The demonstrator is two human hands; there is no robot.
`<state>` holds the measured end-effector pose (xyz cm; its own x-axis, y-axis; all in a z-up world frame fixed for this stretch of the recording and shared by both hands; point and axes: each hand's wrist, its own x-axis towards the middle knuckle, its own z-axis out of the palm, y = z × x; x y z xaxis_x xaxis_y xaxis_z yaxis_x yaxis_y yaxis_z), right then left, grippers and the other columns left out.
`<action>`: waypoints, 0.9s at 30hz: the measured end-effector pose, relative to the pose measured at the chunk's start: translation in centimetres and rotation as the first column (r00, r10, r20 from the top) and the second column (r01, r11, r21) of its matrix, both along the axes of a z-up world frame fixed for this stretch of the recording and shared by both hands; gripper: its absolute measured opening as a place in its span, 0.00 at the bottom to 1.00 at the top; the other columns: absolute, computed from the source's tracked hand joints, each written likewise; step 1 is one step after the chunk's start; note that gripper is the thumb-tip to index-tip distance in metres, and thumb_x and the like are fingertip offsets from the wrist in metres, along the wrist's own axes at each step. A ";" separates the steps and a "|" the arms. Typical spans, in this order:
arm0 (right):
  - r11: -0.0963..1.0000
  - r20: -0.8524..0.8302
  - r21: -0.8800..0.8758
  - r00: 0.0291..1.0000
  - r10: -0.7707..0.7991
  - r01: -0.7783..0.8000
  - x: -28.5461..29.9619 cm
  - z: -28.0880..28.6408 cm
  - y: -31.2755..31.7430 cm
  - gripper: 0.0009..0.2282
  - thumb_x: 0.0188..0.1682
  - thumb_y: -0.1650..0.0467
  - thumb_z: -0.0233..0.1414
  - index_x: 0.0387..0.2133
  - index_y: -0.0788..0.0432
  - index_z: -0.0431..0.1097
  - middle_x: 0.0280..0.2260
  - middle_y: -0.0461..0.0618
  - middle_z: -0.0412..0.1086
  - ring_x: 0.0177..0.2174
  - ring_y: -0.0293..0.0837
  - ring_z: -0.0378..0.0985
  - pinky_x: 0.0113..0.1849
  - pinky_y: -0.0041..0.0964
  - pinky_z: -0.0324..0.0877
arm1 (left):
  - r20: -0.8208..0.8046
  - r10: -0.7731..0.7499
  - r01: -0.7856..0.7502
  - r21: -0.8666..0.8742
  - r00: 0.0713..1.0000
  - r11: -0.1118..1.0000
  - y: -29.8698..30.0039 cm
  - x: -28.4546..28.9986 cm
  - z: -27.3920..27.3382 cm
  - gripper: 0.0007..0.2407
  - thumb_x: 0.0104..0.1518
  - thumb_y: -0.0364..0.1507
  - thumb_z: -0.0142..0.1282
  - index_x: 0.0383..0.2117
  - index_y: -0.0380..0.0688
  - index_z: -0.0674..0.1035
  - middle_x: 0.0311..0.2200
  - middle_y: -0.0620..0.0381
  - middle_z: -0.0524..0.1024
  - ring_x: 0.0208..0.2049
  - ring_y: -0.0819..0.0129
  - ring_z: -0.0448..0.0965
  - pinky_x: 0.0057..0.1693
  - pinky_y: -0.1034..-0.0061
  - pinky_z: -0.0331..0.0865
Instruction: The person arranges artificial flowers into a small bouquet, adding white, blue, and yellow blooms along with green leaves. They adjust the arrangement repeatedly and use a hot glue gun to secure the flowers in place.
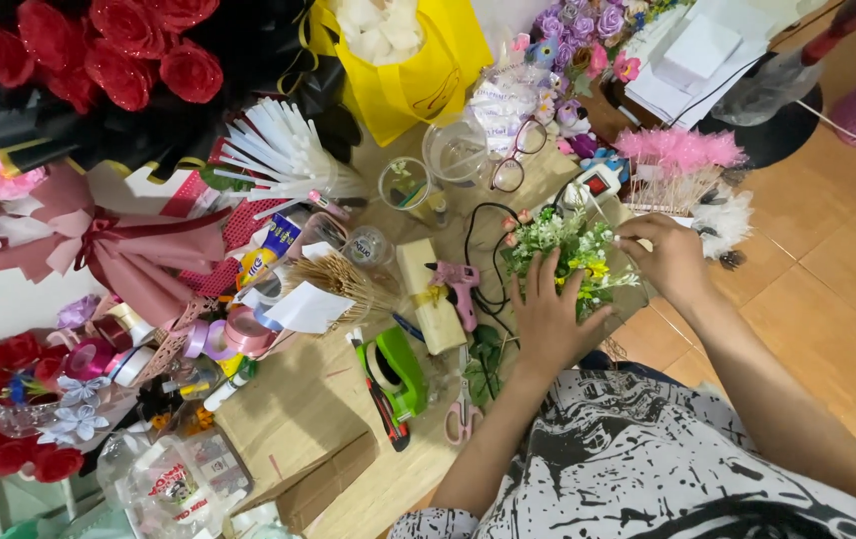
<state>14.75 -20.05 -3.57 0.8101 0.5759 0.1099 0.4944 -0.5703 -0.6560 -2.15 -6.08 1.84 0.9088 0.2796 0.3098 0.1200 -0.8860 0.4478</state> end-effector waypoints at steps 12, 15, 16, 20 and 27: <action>0.982 -0.248 0.166 0.967 -0.051 0.094 -1.4 3.2 -0.9 0.15 0.44 0.74 0.63 0.45 0.54 0.77 0.43 0.55 0.74 0.42 0.56 0.79 0.48 0.50 0.71 | -0.048 0.018 -0.017 0.026 0.999 1.000 -0.1 0.0 -0.7 0.27 0.54 0.54 0.51 0.47 0.44 0.79 0.62 0.39 0.64 0.66 0.39 0.61 0.62 0.30 0.53; 0.999 -0.275 0.043 0.961 0.008 0.004 -1.8 4.2 -0.8 0.11 0.43 0.76 0.62 0.40 0.57 0.79 0.40 0.59 0.75 0.40 0.57 0.81 0.47 0.51 0.72 | -0.055 0.011 -0.010 0.016 0.998 1.000 -0.2 0.1 -0.9 0.27 0.55 0.54 0.51 0.47 0.43 0.79 0.63 0.39 0.63 0.67 0.38 0.59 0.62 0.30 0.52; 0.999 -0.275 0.043 0.961 0.005 0.007 -1.9 3.5 -0.8 0.11 0.43 0.76 0.62 0.40 0.57 0.79 0.40 0.59 0.75 0.40 0.57 0.81 0.47 0.51 0.72 | -0.055 0.008 -0.007 0.016 0.998 1.000 -0.1 0.1 -0.8 0.27 0.55 0.54 0.51 0.47 0.43 0.79 0.63 0.39 0.63 0.67 0.38 0.59 0.62 0.30 0.52; 0.999 -0.028 0.012 0.999 0.035 -0.035 -2.6 3.3 -0.8 0.07 0.41 0.70 0.65 0.33 0.52 0.80 0.37 0.52 0.74 0.36 0.51 0.81 0.40 0.43 0.74 | -0.057 0.029 -0.028 0.022 0.998 0.999 -0.2 0.1 -0.7 0.28 0.56 0.55 0.49 0.48 0.43 0.78 0.63 0.40 0.62 0.67 0.40 0.59 0.62 0.32 0.53; 0.999 -0.321 0.029 0.946 0.042 -0.034 -3.3 3.1 -0.3 0.10 0.42 0.68 0.63 0.31 0.63 0.76 0.33 0.61 0.77 0.40 0.62 0.80 0.44 0.55 0.73 | -0.073 0.033 -0.027 0.075 0.997 0.997 -0.1 0.1 -1.2 0.28 0.55 0.55 0.50 0.49 0.44 0.77 0.63 0.41 0.62 0.67 0.41 0.60 0.61 0.33 0.55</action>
<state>11.45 -20.36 -0.51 0.7823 0.6071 -0.1392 0.2762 -0.5383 -0.7962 -2.09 -6.17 0.65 0.9215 0.2857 0.2629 0.1772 -0.9120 0.3699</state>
